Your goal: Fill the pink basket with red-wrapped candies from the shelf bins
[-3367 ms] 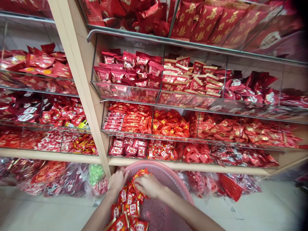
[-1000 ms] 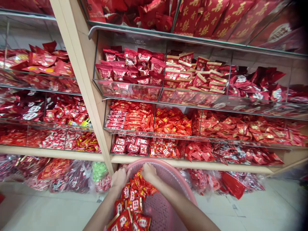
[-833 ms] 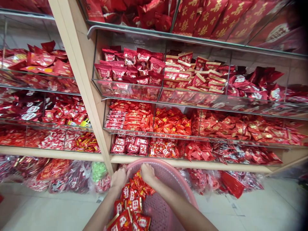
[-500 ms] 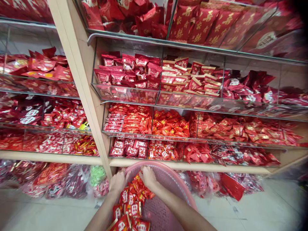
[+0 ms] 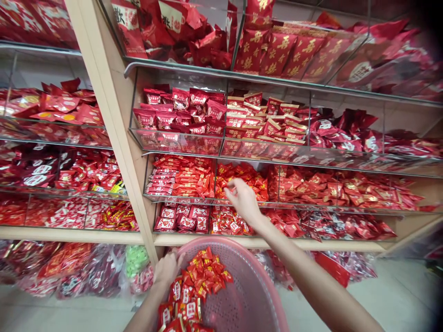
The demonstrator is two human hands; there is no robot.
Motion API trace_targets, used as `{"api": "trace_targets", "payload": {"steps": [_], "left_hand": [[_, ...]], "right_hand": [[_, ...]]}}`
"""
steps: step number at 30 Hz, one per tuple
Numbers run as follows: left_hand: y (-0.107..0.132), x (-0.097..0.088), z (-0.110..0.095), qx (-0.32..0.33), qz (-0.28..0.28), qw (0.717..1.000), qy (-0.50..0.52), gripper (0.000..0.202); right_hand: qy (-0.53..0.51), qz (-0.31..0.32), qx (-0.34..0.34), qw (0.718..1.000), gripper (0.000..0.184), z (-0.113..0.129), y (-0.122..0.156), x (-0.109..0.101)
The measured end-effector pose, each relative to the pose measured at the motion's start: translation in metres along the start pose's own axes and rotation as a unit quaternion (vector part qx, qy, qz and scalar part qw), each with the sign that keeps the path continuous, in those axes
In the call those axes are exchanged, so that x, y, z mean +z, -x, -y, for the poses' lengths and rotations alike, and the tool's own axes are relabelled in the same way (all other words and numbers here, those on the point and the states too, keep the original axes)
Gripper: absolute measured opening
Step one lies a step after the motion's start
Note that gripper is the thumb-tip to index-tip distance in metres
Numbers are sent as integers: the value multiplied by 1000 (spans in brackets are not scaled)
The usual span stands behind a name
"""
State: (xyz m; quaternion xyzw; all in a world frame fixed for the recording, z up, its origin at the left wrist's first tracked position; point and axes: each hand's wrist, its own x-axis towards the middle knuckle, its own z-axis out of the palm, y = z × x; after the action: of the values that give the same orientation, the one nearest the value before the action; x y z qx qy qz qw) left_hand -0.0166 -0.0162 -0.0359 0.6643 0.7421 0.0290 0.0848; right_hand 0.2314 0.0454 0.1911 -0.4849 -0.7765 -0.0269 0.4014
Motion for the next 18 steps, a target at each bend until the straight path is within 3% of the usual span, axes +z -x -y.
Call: {"api": "trace_targets", "payload": {"steps": [3,6,10,18], "left_hand": [[-1,1,1,2,0,1000,4,49],[-1,0,1,-1,5,1000,11,49],[2,-4,-1,0,5,1000,11,48],[3,-5,-2,-2,7,1000,6,51]], "right_hand": [[92,-20,40,995,27,-31,-27,-2],[151,39,54,986,35,-49,-43,3],[196,94,60,974,37,-53,-51,10],[222,117,73,965,36,-55,-57,15]]}}
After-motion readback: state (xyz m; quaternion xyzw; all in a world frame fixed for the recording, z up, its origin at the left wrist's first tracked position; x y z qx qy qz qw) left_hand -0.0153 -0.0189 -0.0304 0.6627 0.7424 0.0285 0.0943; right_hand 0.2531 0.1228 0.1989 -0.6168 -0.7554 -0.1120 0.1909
